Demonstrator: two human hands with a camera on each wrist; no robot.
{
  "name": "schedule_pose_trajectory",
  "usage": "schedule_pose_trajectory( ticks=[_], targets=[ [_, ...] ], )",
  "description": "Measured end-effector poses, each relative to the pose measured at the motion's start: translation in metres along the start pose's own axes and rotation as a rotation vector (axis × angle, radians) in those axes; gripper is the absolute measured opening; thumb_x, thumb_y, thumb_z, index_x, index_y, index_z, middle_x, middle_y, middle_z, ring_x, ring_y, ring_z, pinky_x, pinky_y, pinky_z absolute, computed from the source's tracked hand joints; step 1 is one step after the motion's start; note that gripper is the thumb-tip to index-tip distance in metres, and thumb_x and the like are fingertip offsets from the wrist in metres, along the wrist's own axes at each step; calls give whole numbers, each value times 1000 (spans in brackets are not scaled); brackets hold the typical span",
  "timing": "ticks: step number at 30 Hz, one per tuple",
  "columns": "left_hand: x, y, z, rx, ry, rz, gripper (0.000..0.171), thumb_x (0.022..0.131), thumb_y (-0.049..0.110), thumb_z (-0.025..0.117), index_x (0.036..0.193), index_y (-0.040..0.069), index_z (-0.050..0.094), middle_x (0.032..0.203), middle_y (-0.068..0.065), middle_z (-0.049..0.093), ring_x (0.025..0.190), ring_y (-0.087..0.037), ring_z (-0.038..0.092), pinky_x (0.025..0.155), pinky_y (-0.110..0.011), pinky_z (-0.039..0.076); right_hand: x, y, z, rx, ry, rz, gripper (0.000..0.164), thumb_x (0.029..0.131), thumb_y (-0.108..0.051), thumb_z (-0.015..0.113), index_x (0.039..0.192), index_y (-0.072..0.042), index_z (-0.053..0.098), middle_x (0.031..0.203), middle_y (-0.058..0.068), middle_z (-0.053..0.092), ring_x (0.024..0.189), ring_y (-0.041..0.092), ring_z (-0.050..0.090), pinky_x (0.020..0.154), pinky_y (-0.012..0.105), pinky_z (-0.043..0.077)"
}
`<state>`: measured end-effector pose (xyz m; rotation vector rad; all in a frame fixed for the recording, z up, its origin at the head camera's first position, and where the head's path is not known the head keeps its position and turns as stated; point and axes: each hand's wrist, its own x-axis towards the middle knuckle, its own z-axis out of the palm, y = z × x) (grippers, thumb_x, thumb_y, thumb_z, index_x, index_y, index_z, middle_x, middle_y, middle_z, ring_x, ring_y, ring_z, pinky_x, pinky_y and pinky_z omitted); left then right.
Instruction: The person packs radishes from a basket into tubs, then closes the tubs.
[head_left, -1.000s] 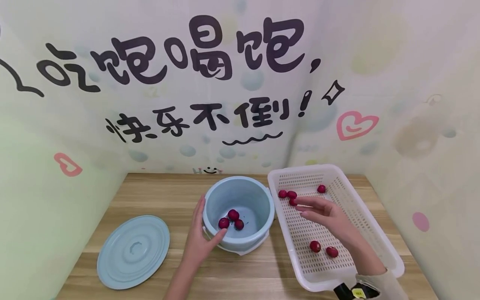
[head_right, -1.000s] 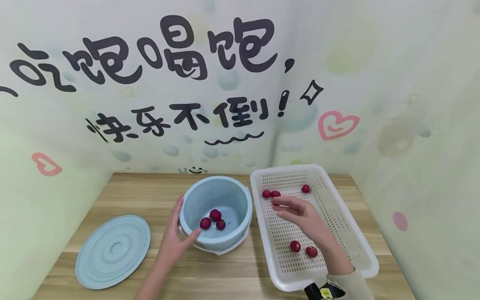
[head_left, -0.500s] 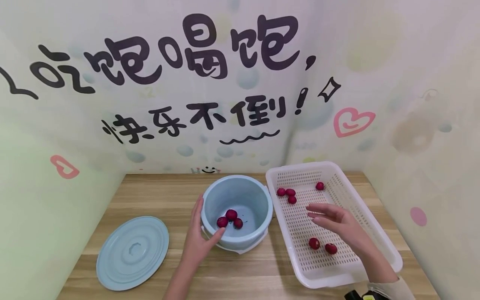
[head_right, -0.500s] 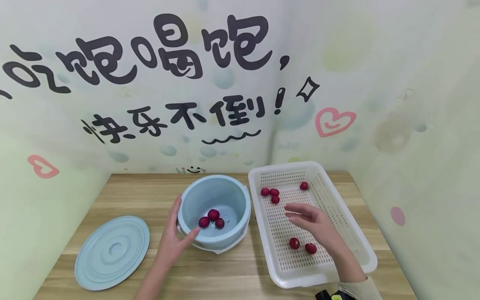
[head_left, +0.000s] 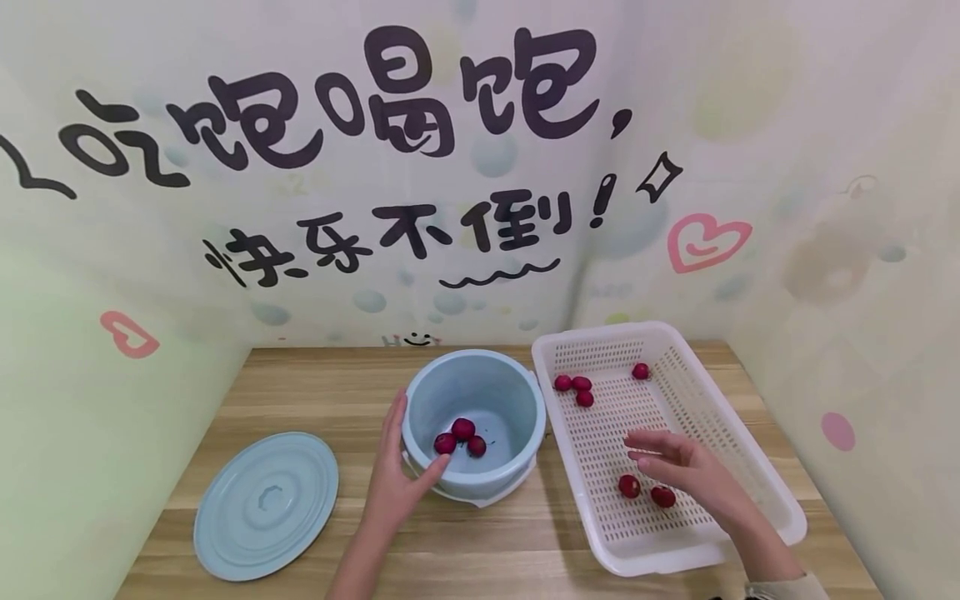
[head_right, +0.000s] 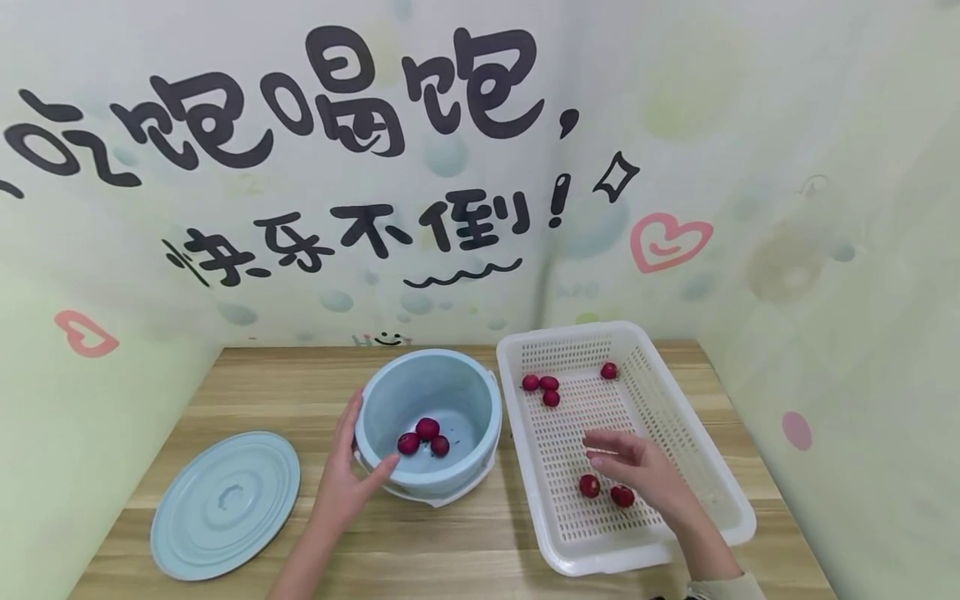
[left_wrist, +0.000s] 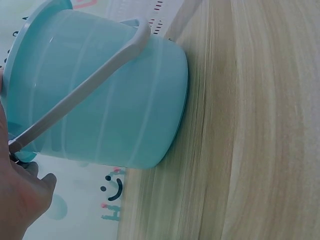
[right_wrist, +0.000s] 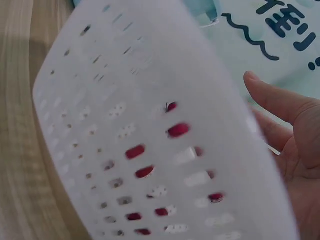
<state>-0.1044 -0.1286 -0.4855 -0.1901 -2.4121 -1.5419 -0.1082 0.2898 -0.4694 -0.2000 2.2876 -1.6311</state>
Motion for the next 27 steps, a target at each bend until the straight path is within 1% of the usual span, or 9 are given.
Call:
schedule_pose_trajectory(
  ticks=[3, 7, 10, 13, 15, 19, 21, 24, 27],
  targets=[
    [0, 2, 1, -2, -8, -18, 100, 81, 24, 81, 160, 23, 19, 167, -6, 20, 151, -33, 27, 113, -54, 39, 0, 10, -1, 16, -13, 52, 50, 98, -19, 61, 141, 4, 49, 142, 28, 54, 113, 3, 66, 91, 17, 52],
    [1, 3, 2, -7, -18, -34, 99, 82, 29, 80, 160, 22, 19, 167, -4, 19, 152, -32, 26, 113, -53, 39, 4, 21, -3, -26, -41, 51, 52, 98, -18, 62, 140, 8, 48, 140, 31, 54, 112, 4, 66, 90, 16, 52],
    [1, 3, 2, -6, -17, -35, 99, 82, 28, 80, 160, 18, 20, 167, -4, 19, 152, -32, 26, 114, -53, 38, 8, 25, -2, -79, -85, 22, 52, 97, -18, 63, 139, 11, 49, 137, 34, 54, 117, 22, 67, 88, 15, 51],
    [0, 1, 2, -4, -10, -33, 99, 82, 25, 81, 160, 16, 20, 167, -5, 19, 152, -33, 25, 115, -53, 36, 11, 26, 0, -115, -125, 28, 53, 95, -16, 66, 137, 12, 50, 135, 35, 56, 120, 40, 63, 86, 14, 52],
    [0, 0, 2, -6, -8, -30, 100, 82, 24, 81, 160, 17, 20, 167, -6, 19, 152, -32, 25, 116, -53, 35, 11, 26, 3, -143, -146, 35, 51, 93, -14, 69, 134, 12, 53, 130, 34, 59, 117, 44, 63, 83, 16, 54],
    [1, 0, 2, -13, -9, -18, 100, 81, 23, 80, 160, 17, 20, 167, -7, 19, 153, -32, 24, 117, -54, 32, 12, 26, 7, -237, -154, 34, 45, 88, -12, 73, 126, 10, 60, 117, 27, 67, 104, 35, 68, 76, 19, 56],
    [1, -1, 2, -14, -11, -16, 100, 81, 22, 80, 160, 16, 20, 167, -7, 19, 153, -31, 24, 117, -53, 32, 13, 26, 9, -278, -137, 36, 43, 86, -12, 76, 123, 7, 63, 113, 23, 70, 99, 30, 69, 74, 19, 55],
    [1, -1, 2, -19, -9, -15, 100, 80, 19, 80, 160, 14, 20, 167, -7, 19, 153, -31, 24, 117, -53, 32, 13, 28, 11, -323, -124, 26, 39, 84, -12, 77, 119, 3, 66, 110, 18, 70, 94, 24, 68, 72, 19, 54],
    [1, -1, 2, -22, -8, -17, 100, 80, 18, 80, 160, 16, 20, 167, -6, 19, 153, -30, 24, 117, -53, 33, 15, 29, 13, -343, -147, -6, 32, 83, -11, 77, 113, -3, 67, 106, 14, 69, 91, 19, 67, 73, 19, 54]
  ],
)
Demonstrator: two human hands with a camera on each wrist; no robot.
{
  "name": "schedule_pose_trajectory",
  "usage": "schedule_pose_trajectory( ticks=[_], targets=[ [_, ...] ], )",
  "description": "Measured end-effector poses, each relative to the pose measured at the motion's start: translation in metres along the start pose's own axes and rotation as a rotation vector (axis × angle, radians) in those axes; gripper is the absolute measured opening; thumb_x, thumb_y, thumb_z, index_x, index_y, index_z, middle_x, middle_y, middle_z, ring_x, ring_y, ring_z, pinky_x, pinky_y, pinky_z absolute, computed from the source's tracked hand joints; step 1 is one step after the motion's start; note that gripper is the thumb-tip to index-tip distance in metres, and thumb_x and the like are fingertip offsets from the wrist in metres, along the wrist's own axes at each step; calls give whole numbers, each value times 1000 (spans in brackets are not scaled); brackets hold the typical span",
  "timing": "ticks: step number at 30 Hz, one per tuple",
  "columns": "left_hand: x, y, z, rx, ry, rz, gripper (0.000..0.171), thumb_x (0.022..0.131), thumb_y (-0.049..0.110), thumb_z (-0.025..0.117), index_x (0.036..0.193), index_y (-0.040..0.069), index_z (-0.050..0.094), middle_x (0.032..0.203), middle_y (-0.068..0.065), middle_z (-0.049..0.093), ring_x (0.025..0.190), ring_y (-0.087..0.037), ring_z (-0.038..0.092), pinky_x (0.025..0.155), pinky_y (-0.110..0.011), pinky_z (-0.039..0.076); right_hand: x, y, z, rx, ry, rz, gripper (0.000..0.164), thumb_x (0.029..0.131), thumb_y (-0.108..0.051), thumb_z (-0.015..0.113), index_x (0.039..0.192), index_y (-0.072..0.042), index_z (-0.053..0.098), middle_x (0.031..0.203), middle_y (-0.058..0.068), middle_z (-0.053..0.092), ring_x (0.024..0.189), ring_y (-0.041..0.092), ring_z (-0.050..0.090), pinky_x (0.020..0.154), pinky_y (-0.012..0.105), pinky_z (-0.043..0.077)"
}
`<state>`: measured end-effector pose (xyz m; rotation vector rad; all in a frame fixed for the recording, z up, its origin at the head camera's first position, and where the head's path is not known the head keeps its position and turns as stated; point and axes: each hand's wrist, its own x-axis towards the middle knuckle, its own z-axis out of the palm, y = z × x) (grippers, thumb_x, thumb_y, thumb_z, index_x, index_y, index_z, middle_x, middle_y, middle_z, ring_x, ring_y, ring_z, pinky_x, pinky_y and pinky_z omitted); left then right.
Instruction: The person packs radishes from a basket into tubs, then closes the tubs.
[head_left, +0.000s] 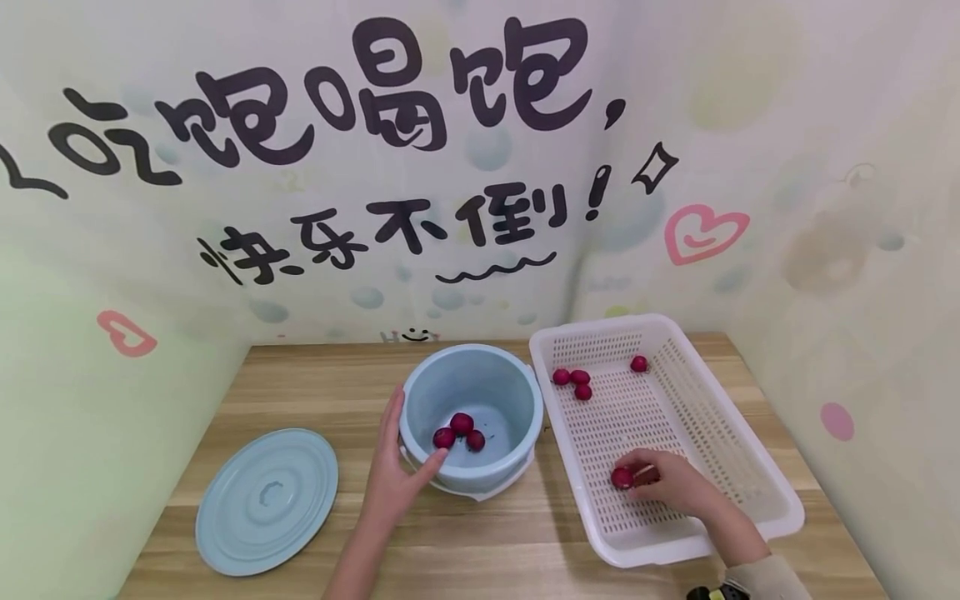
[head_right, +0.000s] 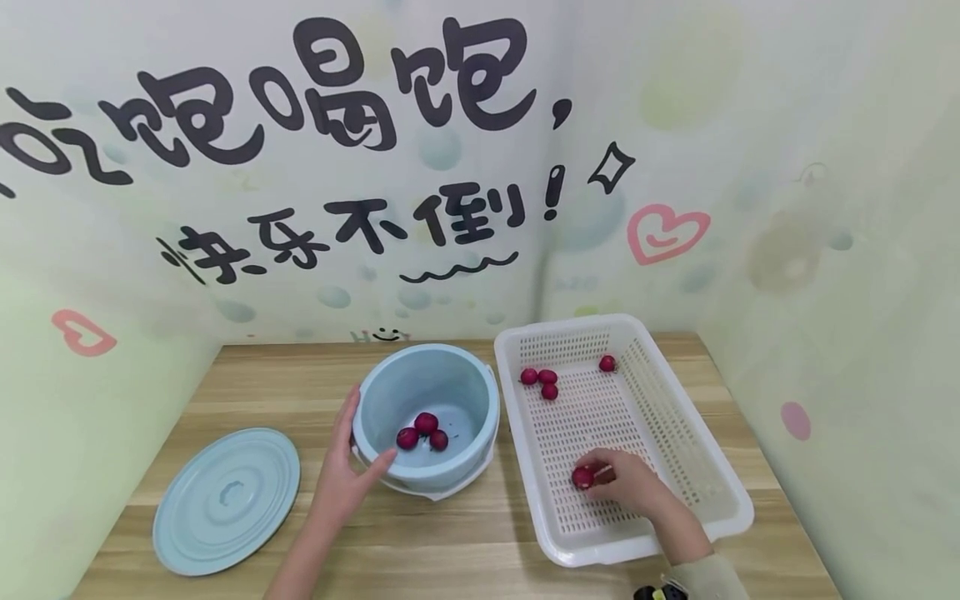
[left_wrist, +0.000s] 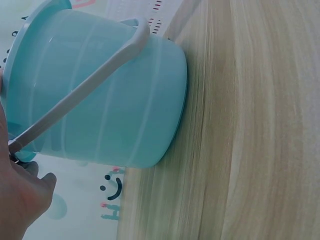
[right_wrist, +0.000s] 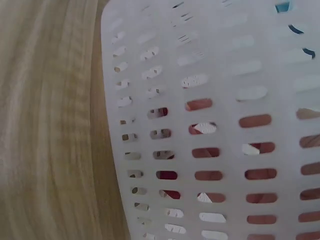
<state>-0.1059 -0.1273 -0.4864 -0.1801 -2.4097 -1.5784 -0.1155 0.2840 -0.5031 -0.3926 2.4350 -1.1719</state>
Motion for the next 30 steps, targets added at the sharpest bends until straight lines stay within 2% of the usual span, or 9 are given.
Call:
schedule_pose_trajectory(
  ticks=[5, 10, 14, 20, 30],
  targets=[
    [0, 1, 0, -3, -2, -6, 99, 82, 20, 80, 160, 19, 19, 168, -5, 18, 153, -31, 24, 117, -53, 33, 2, -1, 3, -57, -62, -73, 25, 80, -10, 79, 99, -8, 62, 94, 6, 66, 81, 7, 61, 67, 20, 51],
    [0, 2, -1, -6, -2, -15, 99, 82, 20, 80, 160, 18, 19, 168, -6, 18, 153, -30, 24, 117, -52, 33, 3, -3, 4, -115, -77, -71, 26, 76, -8, 80, 92, -11, 59, 86, 0, 65, 75, 3, 57, 63, 20, 49],
    [0, 3, -1, 1, -4, -20, 100, 82, 20, 80, 160, 22, 18, 168, -6, 18, 153, -30, 24, 117, -51, 33, 4, 0, 5, -109, -103, -66, 23, 79, -12, 80, 95, -14, 64, 89, -2, 67, 78, 3, 61, 66, 20, 52],
    [-1, 4, -1, 6, 0, -17, 100, 81, 18, 80, 160, 18, 19, 168, -7, 18, 153, -31, 24, 117, -52, 32, 4, 0, 5, -95, -127, -61, 23, 83, -17, 79, 105, -15, 76, 93, -5, 72, 80, -1, 59, 69, 19, 51],
    [-1, 3, 0, -6, -1, -20, 98, 82, 18, 79, 160, 17, 20, 168, -7, 17, 153, -32, 24, 116, -52, 34, 3, -2, 5, 3, -122, -137, 26, 83, -16, 78, 108, -6, 77, 97, 3, 76, 81, -5, 61, 70, 18, 53]
  ],
)
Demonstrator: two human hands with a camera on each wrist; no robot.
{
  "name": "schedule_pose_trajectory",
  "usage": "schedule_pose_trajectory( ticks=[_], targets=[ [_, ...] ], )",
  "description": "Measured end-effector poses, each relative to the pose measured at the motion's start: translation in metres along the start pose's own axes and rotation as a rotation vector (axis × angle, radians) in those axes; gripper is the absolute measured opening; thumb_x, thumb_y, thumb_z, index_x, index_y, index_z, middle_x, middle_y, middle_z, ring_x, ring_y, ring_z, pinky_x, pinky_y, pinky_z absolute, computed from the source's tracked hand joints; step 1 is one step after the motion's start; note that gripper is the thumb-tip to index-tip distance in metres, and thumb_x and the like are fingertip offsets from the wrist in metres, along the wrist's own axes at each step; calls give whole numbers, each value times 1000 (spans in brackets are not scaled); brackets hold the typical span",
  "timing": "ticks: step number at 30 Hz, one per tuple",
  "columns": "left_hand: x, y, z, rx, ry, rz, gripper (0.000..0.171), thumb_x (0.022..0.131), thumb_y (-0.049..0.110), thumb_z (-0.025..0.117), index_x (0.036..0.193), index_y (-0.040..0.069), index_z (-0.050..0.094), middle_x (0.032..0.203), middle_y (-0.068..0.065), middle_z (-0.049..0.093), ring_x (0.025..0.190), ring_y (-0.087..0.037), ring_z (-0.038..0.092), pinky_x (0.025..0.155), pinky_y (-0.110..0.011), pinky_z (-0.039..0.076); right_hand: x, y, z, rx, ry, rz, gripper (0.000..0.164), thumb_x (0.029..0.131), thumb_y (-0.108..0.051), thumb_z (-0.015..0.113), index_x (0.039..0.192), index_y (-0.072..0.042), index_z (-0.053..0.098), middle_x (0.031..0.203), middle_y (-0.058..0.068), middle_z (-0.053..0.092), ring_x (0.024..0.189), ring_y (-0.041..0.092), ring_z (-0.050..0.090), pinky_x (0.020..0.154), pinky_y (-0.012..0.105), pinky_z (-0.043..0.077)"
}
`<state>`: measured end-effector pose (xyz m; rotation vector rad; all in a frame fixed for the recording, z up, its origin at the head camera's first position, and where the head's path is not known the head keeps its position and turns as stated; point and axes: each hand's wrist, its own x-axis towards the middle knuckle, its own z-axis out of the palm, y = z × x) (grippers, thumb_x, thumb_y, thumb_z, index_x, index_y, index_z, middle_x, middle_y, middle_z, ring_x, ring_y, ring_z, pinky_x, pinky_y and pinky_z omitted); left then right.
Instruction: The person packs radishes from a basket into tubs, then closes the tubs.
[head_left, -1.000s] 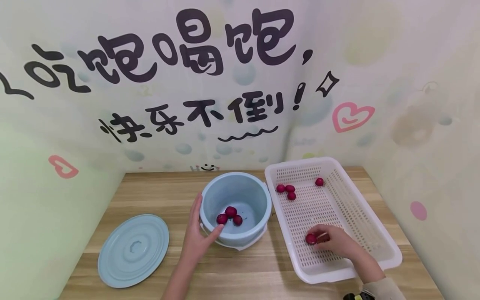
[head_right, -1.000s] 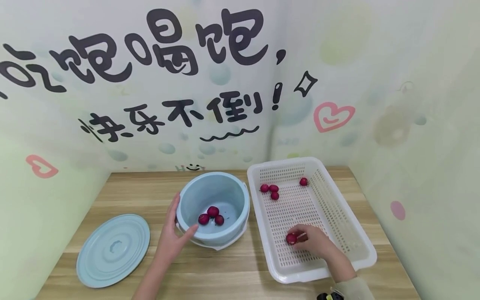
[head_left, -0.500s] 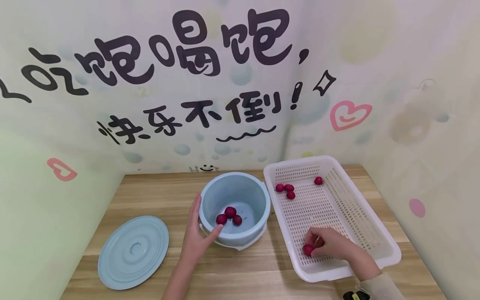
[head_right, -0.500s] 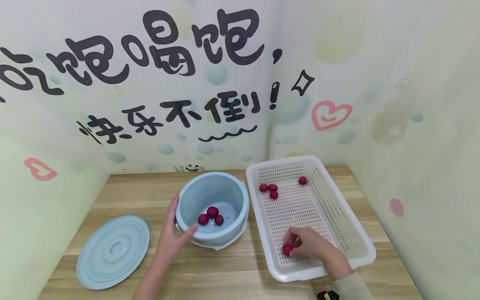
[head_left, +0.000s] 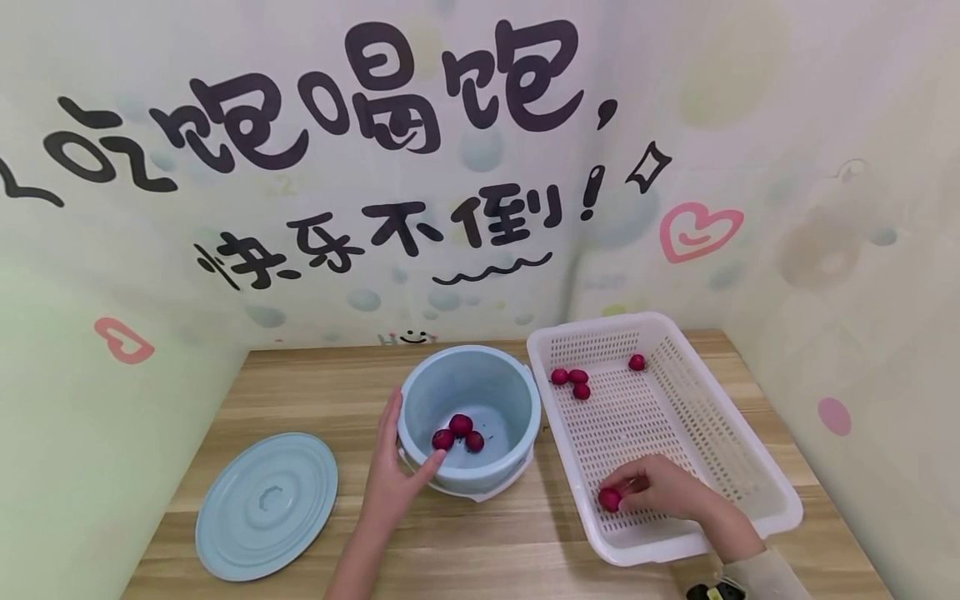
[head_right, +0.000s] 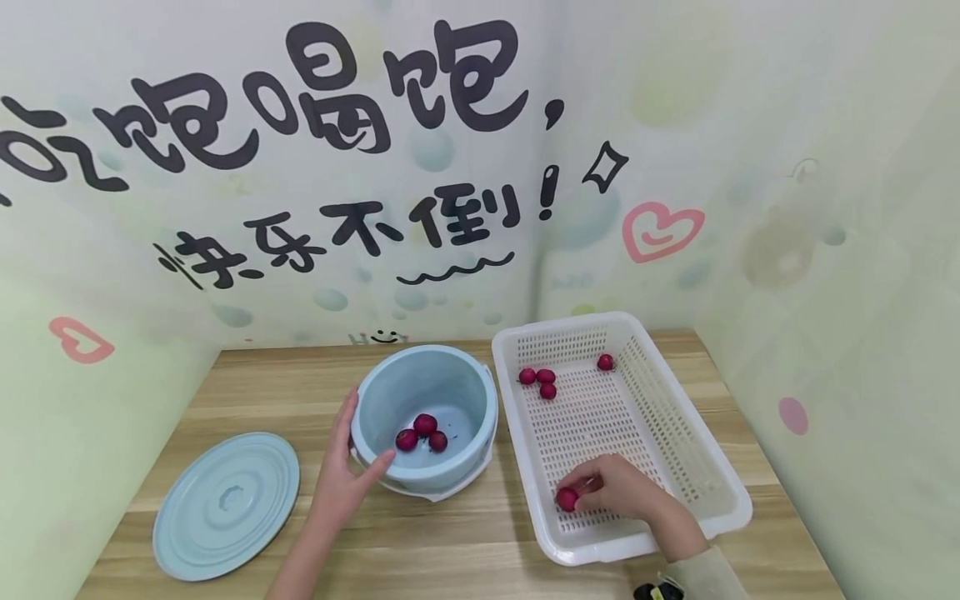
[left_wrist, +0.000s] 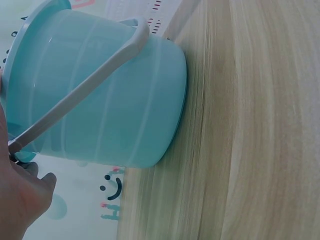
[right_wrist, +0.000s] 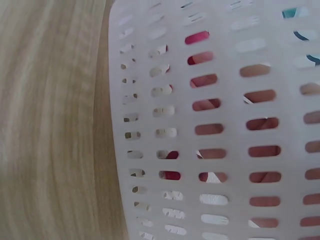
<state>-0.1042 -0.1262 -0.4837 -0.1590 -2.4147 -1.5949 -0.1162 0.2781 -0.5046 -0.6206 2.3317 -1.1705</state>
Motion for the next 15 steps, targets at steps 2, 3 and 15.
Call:
schedule_pose_trajectory(
  ticks=[2, 3, 15],
  targets=[
    [0, 0, 0, -1, 0, 0, 98, 82, 18, 79, 160, 16, 20, 168, -7, 17, 153, -32, 24, 116, -53, 34, 0, 0, 0, 15, 2, -14, 27, 84, -17, 77, 109, -5, 76, 99, 5, 77, 82, -5, 61, 71, 17, 54],
    [0, 0, 0, -2, 0, 0, 98, 82, 18, 79, 160, 16, 20, 168, -7, 17, 153, -32, 24, 116, -53, 34, 0, 0, 0, 17, 4, -16, 28, 84, -17, 77, 109, -5, 76, 100, 6, 77, 83, -5, 62, 72, 17, 54],
    [0, 0, 0, 3, 2, -2, 97, 82, 18, 79, 160, 17, 20, 168, -6, 17, 152, -33, 25, 116, -54, 35, -1, -2, -3, 85, 46, -43, 29, 88, -16, 74, 112, -1, 75, 108, 16, 76, 89, -6, 64, 75, 15, 55]
  ],
)
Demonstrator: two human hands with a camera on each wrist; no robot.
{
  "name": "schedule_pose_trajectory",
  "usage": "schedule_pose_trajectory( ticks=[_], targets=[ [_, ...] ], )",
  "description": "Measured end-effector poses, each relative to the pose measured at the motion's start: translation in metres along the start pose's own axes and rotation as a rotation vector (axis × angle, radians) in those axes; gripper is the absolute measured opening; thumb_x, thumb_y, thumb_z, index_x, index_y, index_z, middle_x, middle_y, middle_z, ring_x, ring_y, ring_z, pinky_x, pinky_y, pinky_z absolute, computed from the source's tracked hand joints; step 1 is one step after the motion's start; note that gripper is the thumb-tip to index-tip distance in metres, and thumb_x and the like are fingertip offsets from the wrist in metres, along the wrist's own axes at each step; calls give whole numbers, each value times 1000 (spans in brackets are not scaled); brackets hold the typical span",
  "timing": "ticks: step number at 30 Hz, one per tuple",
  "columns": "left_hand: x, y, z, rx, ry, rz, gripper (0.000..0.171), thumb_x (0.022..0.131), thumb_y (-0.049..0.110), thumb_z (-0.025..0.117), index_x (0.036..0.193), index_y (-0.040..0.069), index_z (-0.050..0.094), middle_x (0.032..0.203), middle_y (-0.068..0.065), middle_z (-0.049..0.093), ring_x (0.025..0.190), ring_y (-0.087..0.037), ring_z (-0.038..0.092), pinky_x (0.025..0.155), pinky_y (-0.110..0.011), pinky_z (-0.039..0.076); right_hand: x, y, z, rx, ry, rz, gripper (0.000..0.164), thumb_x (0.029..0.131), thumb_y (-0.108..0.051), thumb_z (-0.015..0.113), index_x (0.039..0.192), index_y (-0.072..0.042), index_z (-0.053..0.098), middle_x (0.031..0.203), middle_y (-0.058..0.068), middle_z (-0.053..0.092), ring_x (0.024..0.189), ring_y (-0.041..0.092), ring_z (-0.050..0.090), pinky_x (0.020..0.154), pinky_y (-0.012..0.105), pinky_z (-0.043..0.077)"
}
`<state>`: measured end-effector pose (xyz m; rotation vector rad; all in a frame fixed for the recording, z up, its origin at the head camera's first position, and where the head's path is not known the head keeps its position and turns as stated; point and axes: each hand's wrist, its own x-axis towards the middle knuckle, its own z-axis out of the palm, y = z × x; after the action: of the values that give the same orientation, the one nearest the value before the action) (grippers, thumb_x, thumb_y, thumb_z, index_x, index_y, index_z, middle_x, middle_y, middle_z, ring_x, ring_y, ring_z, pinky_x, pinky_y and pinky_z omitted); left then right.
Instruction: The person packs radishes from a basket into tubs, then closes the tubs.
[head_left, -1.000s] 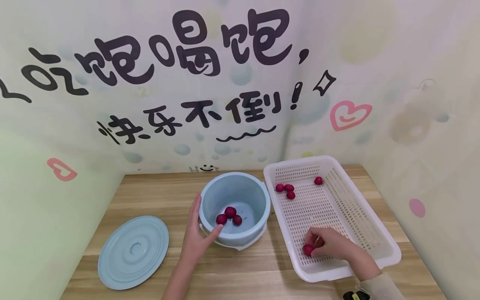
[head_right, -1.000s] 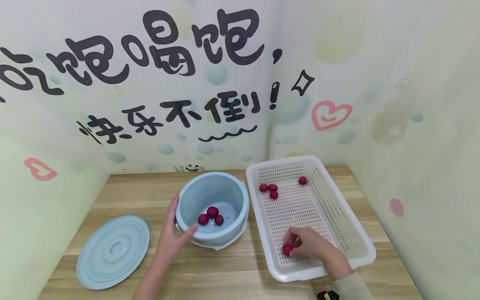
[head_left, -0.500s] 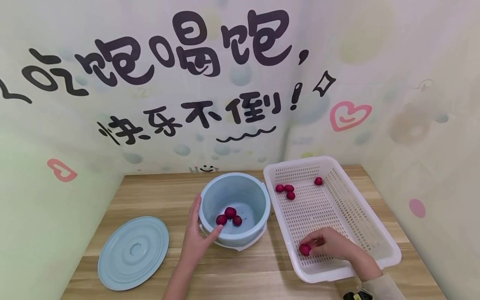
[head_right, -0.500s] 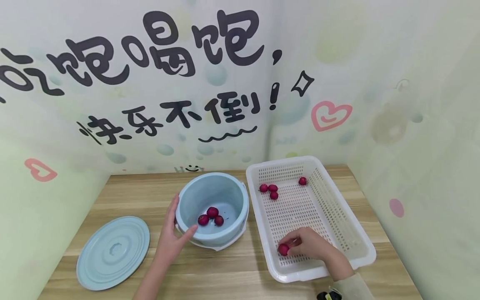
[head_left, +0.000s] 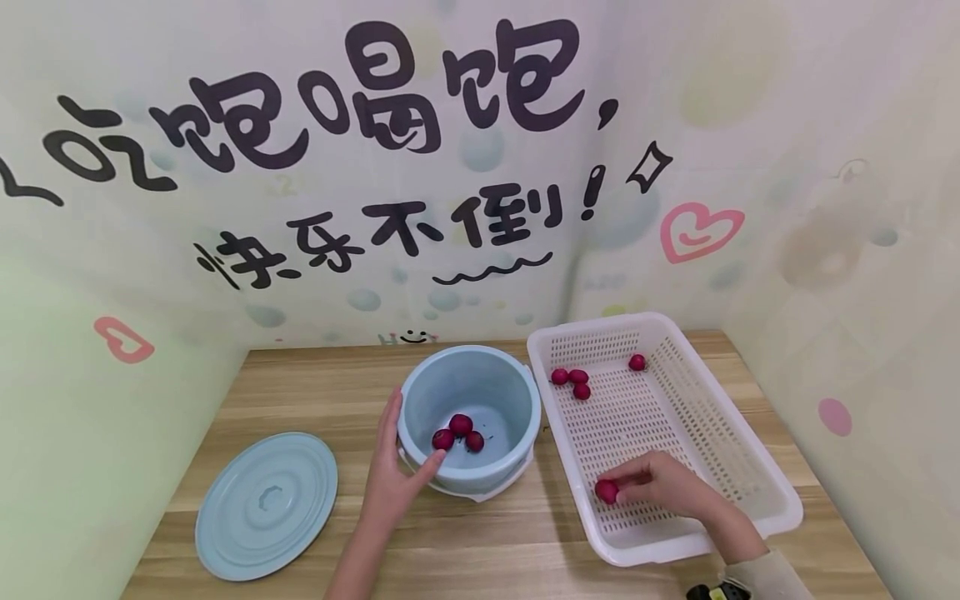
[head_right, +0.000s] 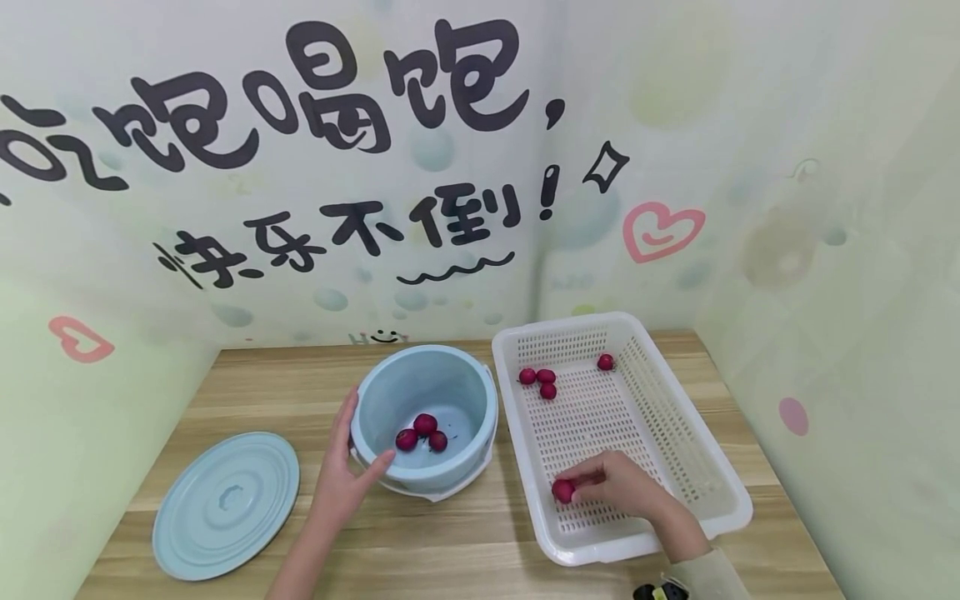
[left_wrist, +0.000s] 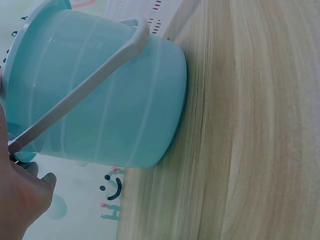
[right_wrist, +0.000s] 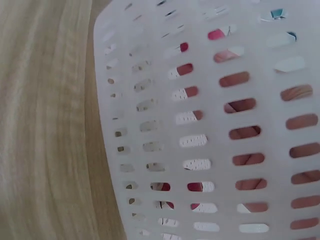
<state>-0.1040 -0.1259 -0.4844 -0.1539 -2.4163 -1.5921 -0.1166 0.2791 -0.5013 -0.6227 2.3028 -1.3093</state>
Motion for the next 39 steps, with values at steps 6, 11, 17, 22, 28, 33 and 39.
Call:
schedule_pose_trajectory(
  ticks=[6, 11, 17, 22, 28, 33, 39],
  targets=[
    [0, 1, -1, -3, -1, 2, 98, 82, 18, 79, 160, 18, 20, 168, -6, 17, 152, -33, 24, 116, -54, 35, -2, -3, -1, 55, 6, 7, 29, 90, -16, 71, 114, 0, 74, 109, 16, 76, 89, -5, 64, 75, 15, 55],
    [0, 1, 0, -8, -3, 2, 98, 83, 18, 79, 160, 19, 20, 168, -6, 17, 152, -33, 24, 115, -53, 35, -3, -5, -3, 102, 4, -18, 30, 92, -13, 69, 115, 5, 71, 108, 19, 75, 88, -4, 67, 75, 17, 57],
    [1, 1, 0, -5, -2, 3, 98, 83, 19, 79, 160, 24, 19, 168, -7, 17, 152, -32, 25, 115, -53, 36, -4, -6, -5, 126, 33, -23, 31, 93, -13, 68, 118, 6, 70, 108, 12, 76, 89, -1, 70, 74, 21, 60],
    [1, -1, 0, 10, 2, 10, 99, 82, 23, 80, 160, 25, 19, 167, -8, 18, 152, -31, 26, 116, -53, 36, -5, -11, -6, 164, 44, 8, 34, 94, -15, 67, 121, 6, 68, 105, -3, 78, 82, 0, 68, 66, 23, 58],
    [0, -2, 0, 8, 0, 19, 98, 83, 23, 80, 160, 20, 19, 168, -6, 18, 152, -32, 25, 116, -53, 35, -4, -17, -5, 171, 63, 18, 37, 95, -15, 66, 124, 7, 65, 100, -13, 77, 68, -3, 59, 53, 22, 51],
    [0, -1, 0, 0, -2, -4, 98, 82, 25, 80, 160, 21, 20, 168, -3, 18, 152, -29, 26, 116, -51, 36, -3, -23, -4, 155, 92, 18, 37, 95, -15, 65, 125, 7, 65, 100, -17, 76, 61, -4, 51, 47, 24, 47],
    [0, 1, 0, -10, 0, -16, 99, 82, 19, 80, 160, 25, 20, 167, -2, 19, 152, -29, 27, 116, -51, 37, 0, -40, -3, 136, 126, 44, 38, 95, -19, 67, 125, 3, 67, 101, -12, 77, 62, -6, 54, 48, 20, 47]
  ],
)
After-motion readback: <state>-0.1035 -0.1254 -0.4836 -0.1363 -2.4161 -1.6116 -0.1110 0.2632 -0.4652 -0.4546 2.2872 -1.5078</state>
